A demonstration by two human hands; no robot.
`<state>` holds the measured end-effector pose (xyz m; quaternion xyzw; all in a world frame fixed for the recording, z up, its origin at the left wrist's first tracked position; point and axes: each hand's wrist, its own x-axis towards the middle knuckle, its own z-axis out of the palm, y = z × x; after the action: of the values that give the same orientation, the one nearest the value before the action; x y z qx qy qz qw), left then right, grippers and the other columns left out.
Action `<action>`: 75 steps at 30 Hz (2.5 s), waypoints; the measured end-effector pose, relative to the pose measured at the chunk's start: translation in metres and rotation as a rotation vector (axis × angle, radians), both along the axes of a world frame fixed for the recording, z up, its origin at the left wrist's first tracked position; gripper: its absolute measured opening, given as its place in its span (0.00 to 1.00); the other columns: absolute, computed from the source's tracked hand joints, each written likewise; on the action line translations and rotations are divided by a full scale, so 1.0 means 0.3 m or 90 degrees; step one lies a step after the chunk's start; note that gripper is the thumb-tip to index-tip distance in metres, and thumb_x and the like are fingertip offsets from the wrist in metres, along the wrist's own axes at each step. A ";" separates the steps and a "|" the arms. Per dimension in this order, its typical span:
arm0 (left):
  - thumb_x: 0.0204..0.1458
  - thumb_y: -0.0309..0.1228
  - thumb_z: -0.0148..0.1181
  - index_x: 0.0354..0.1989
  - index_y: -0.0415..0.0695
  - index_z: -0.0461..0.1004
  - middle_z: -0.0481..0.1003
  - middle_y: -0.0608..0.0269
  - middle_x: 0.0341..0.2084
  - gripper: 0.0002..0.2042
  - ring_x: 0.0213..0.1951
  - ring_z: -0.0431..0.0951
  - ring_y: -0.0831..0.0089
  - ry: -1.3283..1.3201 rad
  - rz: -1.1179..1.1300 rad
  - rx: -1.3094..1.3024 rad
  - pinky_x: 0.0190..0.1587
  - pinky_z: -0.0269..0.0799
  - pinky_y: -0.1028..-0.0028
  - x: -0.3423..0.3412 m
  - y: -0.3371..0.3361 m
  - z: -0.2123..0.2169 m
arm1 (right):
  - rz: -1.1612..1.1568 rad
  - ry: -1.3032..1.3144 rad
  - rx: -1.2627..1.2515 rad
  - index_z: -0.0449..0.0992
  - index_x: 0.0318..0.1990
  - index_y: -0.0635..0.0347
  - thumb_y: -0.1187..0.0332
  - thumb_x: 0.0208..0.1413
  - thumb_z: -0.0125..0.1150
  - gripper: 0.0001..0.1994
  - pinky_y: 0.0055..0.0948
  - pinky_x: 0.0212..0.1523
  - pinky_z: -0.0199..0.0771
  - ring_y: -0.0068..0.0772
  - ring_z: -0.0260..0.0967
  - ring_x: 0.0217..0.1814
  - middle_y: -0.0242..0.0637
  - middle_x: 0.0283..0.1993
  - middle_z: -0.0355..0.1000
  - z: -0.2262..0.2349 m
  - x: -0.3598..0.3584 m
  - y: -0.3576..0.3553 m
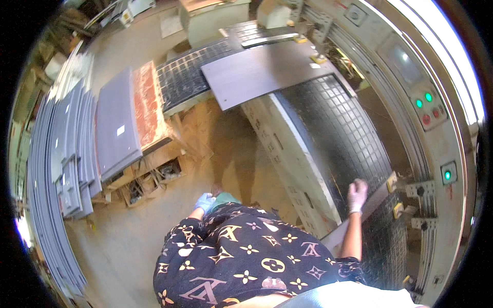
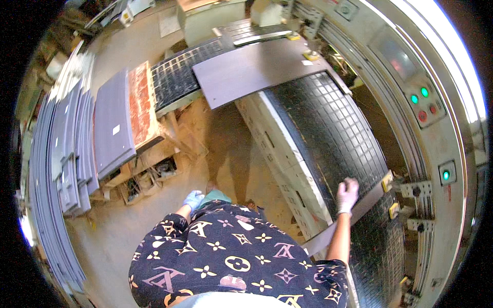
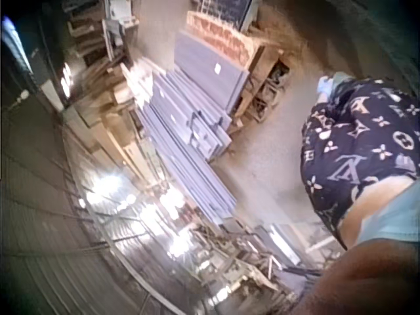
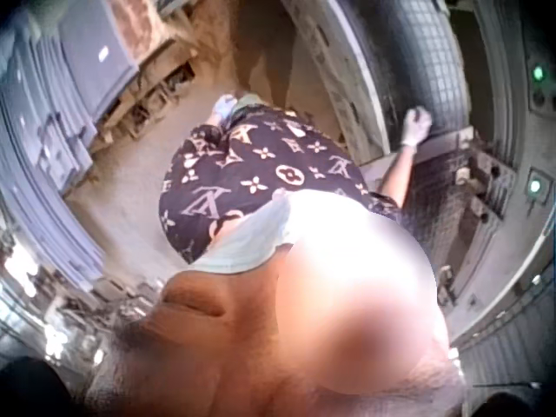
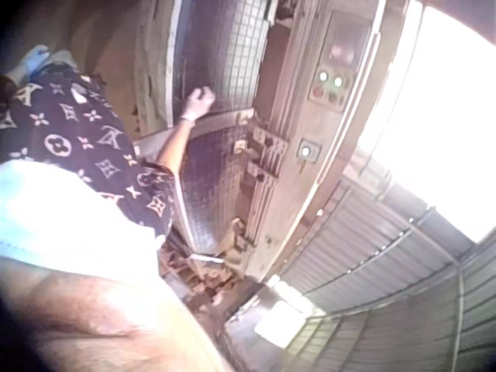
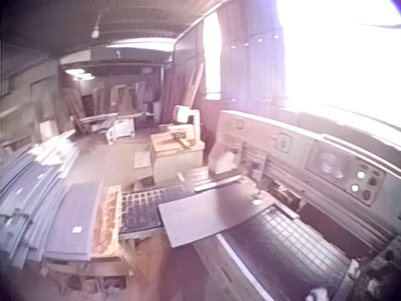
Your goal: The person repeatedly picks up large grey sheets, places them on a cutting machine, and operates the machine to cut them. After each cut, the person removes the sheet and stacks it on a nearby table.
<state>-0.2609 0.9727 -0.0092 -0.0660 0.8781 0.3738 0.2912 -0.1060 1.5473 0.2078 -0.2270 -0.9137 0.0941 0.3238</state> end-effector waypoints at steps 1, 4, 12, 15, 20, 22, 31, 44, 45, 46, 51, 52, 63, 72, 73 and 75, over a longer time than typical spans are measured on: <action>0.43 0.40 0.56 0.44 0.43 0.67 0.70 0.55 0.43 0.20 0.47 0.68 0.63 0.006 -0.002 -0.002 0.50 0.61 0.70 -0.011 0.030 0.076 | 0.002 -0.022 -0.049 0.71 0.34 0.61 0.71 0.41 0.55 0.10 0.32 0.50 0.60 0.41 0.63 0.45 0.42 0.38 0.67 -0.075 -0.009 -0.080; 0.44 0.39 0.56 0.44 0.43 0.67 0.70 0.55 0.42 0.19 0.47 0.69 0.64 0.005 0.039 0.059 0.50 0.62 0.70 -0.088 -0.019 0.067 | -0.004 -0.064 -0.095 0.70 0.39 0.54 0.69 0.39 0.58 0.14 0.33 0.52 0.59 0.43 0.60 0.50 0.43 0.48 0.63 -0.250 -0.083 -0.352; 0.45 0.36 0.56 0.43 0.40 0.67 0.71 0.55 0.40 0.18 0.44 0.71 0.67 0.024 0.004 0.128 0.47 0.64 0.71 -0.531 -0.347 0.080 | 0.012 -0.257 -0.415 0.71 0.37 0.55 0.66 0.40 0.61 0.14 0.29 0.45 0.65 0.39 0.64 0.46 0.43 0.44 0.65 -0.455 -0.462 -1.071; 0.46 0.35 0.55 0.43 0.40 0.67 0.72 0.55 0.39 0.17 0.43 0.71 0.68 0.007 0.045 0.182 0.47 0.64 0.72 -0.685 -0.409 0.107 | 0.001 -0.352 -0.539 0.72 0.38 0.57 0.64 0.41 0.60 0.15 0.29 0.44 0.66 0.37 0.67 0.43 0.41 0.41 0.68 -0.539 -0.537 -1.135; 0.46 0.34 0.56 0.42 0.40 0.67 0.73 0.58 0.37 0.16 0.39 0.72 0.72 -0.033 0.027 0.244 0.42 0.67 0.74 -0.912 -0.442 0.110 | -0.068 -0.295 -0.645 0.72 0.39 0.61 0.61 0.43 0.57 0.16 0.28 0.43 0.66 0.36 0.68 0.41 0.43 0.37 0.71 -0.541 -0.635 -1.196; 0.47 0.35 0.55 0.45 0.46 0.65 0.71 0.64 0.37 0.16 0.34 0.71 0.73 -0.153 0.048 0.283 0.36 0.69 0.71 -0.999 -0.388 0.214 | -0.116 -0.243 -0.662 0.72 0.39 0.62 0.61 0.45 0.56 0.16 0.27 0.43 0.65 0.32 0.68 0.41 0.43 0.38 0.71 -0.506 -0.649 -1.217; 0.48 0.35 0.54 0.48 0.50 0.62 0.67 0.70 0.38 0.18 0.33 0.68 0.77 -0.215 0.057 0.485 0.31 0.68 0.74 -1.329 -0.089 0.270 | -0.176 -0.362 -0.655 0.72 0.40 0.60 0.59 0.45 0.52 0.17 0.30 0.46 0.64 0.39 0.66 0.46 0.44 0.41 0.70 -0.318 -0.697 -1.287; 0.46 0.36 0.56 0.46 0.53 0.56 0.67 0.66 0.29 0.20 0.24 0.67 0.74 -0.230 0.216 0.471 0.25 0.67 0.62 -1.517 0.250 0.365 | -0.195 -0.307 -0.681 0.73 0.39 0.59 0.57 0.44 0.52 0.18 0.30 0.46 0.64 0.38 0.67 0.44 0.44 0.40 0.71 -0.271 -0.837 -0.979; 0.45 0.36 0.56 0.45 0.52 0.56 0.68 0.65 0.31 0.19 0.27 0.68 0.72 -0.221 0.194 0.474 0.26 0.67 0.61 -1.526 0.249 0.345 | -0.186 -0.309 -0.687 0.73 0.39 0.59 0.57 0.44 0.51 0.18 0.30 0.46 0.64 0.39 0.67 0.44 0.44 0.40 0.71 -0.269 -0.857 -0.955; 0.45 0.35 0.56 0.44 0.51 0.57 0.68 0.62 0.35 0.19 0.34 0.70 0.67 -0.220 0.222 0.466 0.26 0.67 0.58 -1.540 0.252 0.327 | -0.162 -0.307 -0.671 0.73 0.39 0.59 0.57 0.44 0.51 0.18 0.30 0.45 0.65 0.38 0.67 0.44 0.44 0.40 0.71 -0.276 -0.888 -0.928; 0.46 0.34 0.55 0.44 0.52 0.57 0.68 0.61 0.39 0.17 0.38 0.69 0.61 -0.271 0.287 0.520 0.30 0.66 0.54 -1.549 0.267 0.289 | -0.115 -0.307 -0.668 0.72 0.40 0.61 0.57 0.45 0.51 0.19 0.29 0.45 0.65 0.38 0.68 0.44 0.44 0.40 0.71 -0.209 -1.024 -0.856; 0.47 0.34 0.54 0.44 0.53 0.57 0.68 0.61 0.39 0.17 0.38 0.69 0.61 -0.285 0.281 0.530 0.30 0.66 0.53 -1.546 0.255 0.291 | -0.082 -0.298 -0.653 0.72 0.40 0.61 0.58 0.46 0.51 0.18 0.29 0.44 0.65 0.37 0.68 0.43 0.43 0.40 0.71 -0.237 -1.047 -0.854; 0.48 0.43 0.50 0.45 0.47 0.65 0.69 0.63 0.42 0.18 0.42 0.69 0.65 -0.500 0.275 0.654 0.46 0.64 0.66 -1.593 0.293 0.368 | -0.028 -0.168 -0.801 0.73 0.37 0.58 0.60 0.46 0.54 0.14 0.27 0.37 0.67 0.27 0.67 0.33 0.36 0.32 0.72 -0.124 -1.243 -1.062; 0.50 0.52 0.42 0.52 0.46 0.61 0.66 0.63 0.47 0.27 0.47 0.66 0.65 -0.439 0.221 0.685 0.52 0.59 0.66 -1.540 0.376 0.473 | -0.119 0.005 -0.910 0.72 0.38 0.60 0.63 0.47 0.53 0.13 0.25 0.32 0.67 0.24 0.66 0.29 0.35 0.31 0.72 -0.109 -1.189 -1.014; 0.50 0.52 0.42 0.52 0.46 0.61 0.66 0.63 0.47 0.27 0.47 0.66 0.65 -0.423 0.239 0.666 0.52 0.59 0.66 -1.537 0.374 0.467 | -0.106 0.042 -0.927 0.72 0.38 0.60 0.63 0.47 0.53 0.13 0.26 0.34 0.67 0.25 0.67 0.30 0.35 0.31 0.72 -0.095 -1.199 -0.971; 0.50 0.52 0.41 0.52 0.46 0.61 0.66 0.62 0.47 0.26 0.47 0.66 0.64 -0.380 0.286 0.625 0.52 0.59 0.66 -1.532 0.374 0.501 | -0.139 -0.019 -0.807 0.72 0.38 0.59 0.62 0.47 0.52 0.14 0.27 0.39 0.67 0.29 0.68 0.36 0.38 0.34 0.72 0.002 -1.237 -0.898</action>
<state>-0.7204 1.0848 0.1410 -0.2093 0.4488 0.7521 0.4349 -0.4772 1.2780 0.2083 -0.4675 -0.6565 0.5792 0.1219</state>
